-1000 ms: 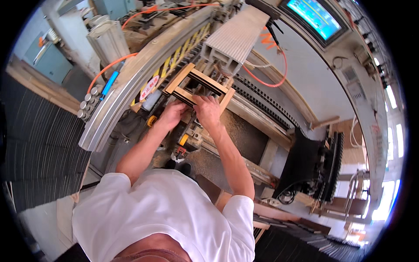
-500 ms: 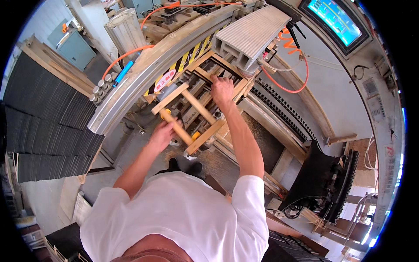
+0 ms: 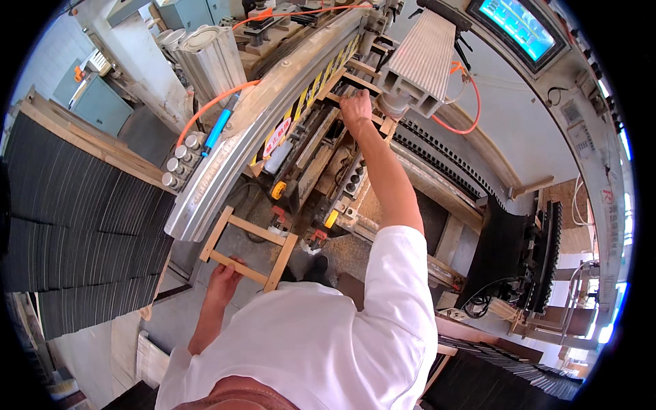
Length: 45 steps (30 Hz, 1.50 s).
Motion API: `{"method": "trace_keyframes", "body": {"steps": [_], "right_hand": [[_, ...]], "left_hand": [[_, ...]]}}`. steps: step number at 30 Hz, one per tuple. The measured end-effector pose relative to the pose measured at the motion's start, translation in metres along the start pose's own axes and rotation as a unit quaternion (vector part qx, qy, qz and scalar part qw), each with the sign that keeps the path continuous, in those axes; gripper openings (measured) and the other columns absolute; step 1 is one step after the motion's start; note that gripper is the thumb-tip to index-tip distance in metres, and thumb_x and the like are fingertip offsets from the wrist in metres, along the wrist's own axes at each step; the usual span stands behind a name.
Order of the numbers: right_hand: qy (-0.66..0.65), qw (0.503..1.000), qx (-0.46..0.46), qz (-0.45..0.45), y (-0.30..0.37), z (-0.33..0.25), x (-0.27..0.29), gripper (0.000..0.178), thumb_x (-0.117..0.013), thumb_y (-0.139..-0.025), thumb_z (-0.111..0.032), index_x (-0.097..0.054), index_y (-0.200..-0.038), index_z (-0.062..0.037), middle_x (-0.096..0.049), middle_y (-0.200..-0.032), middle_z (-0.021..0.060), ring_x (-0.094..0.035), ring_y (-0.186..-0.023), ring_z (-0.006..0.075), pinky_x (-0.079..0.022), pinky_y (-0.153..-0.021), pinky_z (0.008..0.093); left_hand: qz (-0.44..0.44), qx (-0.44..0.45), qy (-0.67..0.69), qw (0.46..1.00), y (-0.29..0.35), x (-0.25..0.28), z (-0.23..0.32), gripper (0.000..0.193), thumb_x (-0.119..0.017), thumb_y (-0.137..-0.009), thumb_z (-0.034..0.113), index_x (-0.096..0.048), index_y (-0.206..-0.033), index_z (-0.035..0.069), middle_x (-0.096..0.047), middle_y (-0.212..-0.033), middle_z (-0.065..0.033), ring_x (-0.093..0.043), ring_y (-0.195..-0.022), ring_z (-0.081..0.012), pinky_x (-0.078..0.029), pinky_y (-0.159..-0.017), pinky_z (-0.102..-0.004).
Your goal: The person repeatedly places small wooden frames onto a machine, activates it to process the frames, and then removes them. The person handles the frames one at a time, placing them on a conveyor belt after processing.
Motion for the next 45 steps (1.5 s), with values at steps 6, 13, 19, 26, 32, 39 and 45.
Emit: {"method": "trace_keyframes", "body": {"steps": [6, 13, 19, 26, 32, 39, 45], "right_hand": [[-0.039, 0.998, -0.04, -0.009, -0.044, 0.022, -0.02, 0.016, -0.061, -0.083, -0.009, -0.066, -0.097, -0.0114, -0.069, -0.089, 0.0072, -0.061, -0.097, 0.0266, -0.038, -0.091, 0.0409], [-0.139, 0.989, -0.033, -0.027, -0.073, 0.045, -0.041, 0.015, -0.06, -0.08, -0.006, -0.069, -0.092, -0.0095, -0.069, -0.093, 0.0132, -0.065, -0.095, 0.0315, -0.045, -0.088, 0.0455], [-0.179, 0.984, -0.007, -0.008, -0.08, 0.048, -0.045, 0.02, -0.061, -0.078, -0.007, -0.068, -0.096, -0.0067, -0.068, -0.096, 0.0173, -0.064, -0.095, 0.0341, -0.051, -0.079, 0.0454], [-0.17, 0.985, 0.019, -0.016, -0.08, 0.052, -0.045, 0.03, -0.057, -0.078, -0.006, -0.065, -0.106, -0.0082, -0.068, -0.101, 0.0159, -0.063, -0.1, 0.0336, -0.05, -0.083, 0.0461], [-0.16, 0.985, 0.057, -0.045, -0.073, 0.039, -0.026, 0.027, -0.058, -0.078, -0.005, -0.064, -0.104, -0.0053, -0.066, -0.104, 0.015, -0.062, -0.104, 0.0331, -0.042, -0.092, 0.0516], [-0.18, 0.982, 0.047, 0.036, -0.082, 0.045, -0.057, 0.026, -0.061, -0.076, -0.01, -0.065, -0.102, -0.012, -0.067, -0.102, 0.0126, -0.064, -0.1, 0.0313, -0.048, -0.086, 0.0495], [-0.166, 0.982, 0.045, 0.077, -0.084, 0.062, -0.066, 0.022, -0.061, -0.076, -0.013, -0.062, -0.097, -0.0074, -0.067, -0.099, 0.0162, -0.064, -0.096, 0.0359, -0.051, -0.08, 0.0493]], "left_hand": [[0.051, -0.003, 0.02, 0.998, 0.004, 0.026, -0.006, 0.035, -0.068, -0.088, 0.024, -0.055, -0.117, 0.007, -0.061, -0.114, -0.0057, -0.057, -0.111, -0.023, -0.043, -0.099, -0.0403], [0.089, -0.006, 0.061, 0.994, -0.003, 0.02, -0.022, 0.036, -0.069, -0.087, 0.026, -0.056, -0.116, 0.009, -0.062, -0.114, -0.0037, -0.057, -0.11, -0.0204, -0.042, -0.099, -0.0378], [0.106, -0.013, 0.055, 0.993, -0.026, 0.01, -0.042, 0.035, -0.067, -0.089, 0.025, -0.056, -0.117, 0.01, -0.062, -0.117, -0.0036, -0.058, -0.11, -0.0191, -0.043, -0.097, -0.0372], [0.114, -0.006, 0.028, 0.993, -0.038, -0.005, -0.056, 0.032, -0.065, -0.091, 0.022, -0.055, -0.119, 0.009, -0.063, -0.116, -0.0039, -0.059, -0.108, -0.0186, -0.044, -0.096, -0.0367], [0.144, -0.026, 0.032, 0.989, -0.031, -0.007, -0.068, 0.034, -0.066, -0.09, 0.023, -0.056, -0.118, 0.007, -0.063, -0.115, -0.0049, -0.059, -0.107, -0.0182, -0.045, -0.094, -0.0348], [0.197, -0.05, -0.006, 0.979, -0.014, -0.018, -0.064, 0.032, -0.063, -0.091, 0.023, -0.056, -0.118, 0.006, -0.063, -0.11, -0.0038, -0.058, -0.098, -0.0139, -0.046, -0.087, -0.0285], [0.248, -0.082, -0.078, 0.962, -0.004, -0.02, -0.043, 0.03, -0.06, -0.092, 0.021, -0.059, -0.117, 0.004, -0.064, -0.109, -0.0035, -0.059, -0.097, -0.0139, -0.046, -0.084, -0.0255]]}}
Point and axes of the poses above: each hand's wrist, its own y-axis away from the middle knuckle, its own x-axis out of the back of the hand, z = x × y, the point moved 4 cm from there along -y, towards the middle knuckle
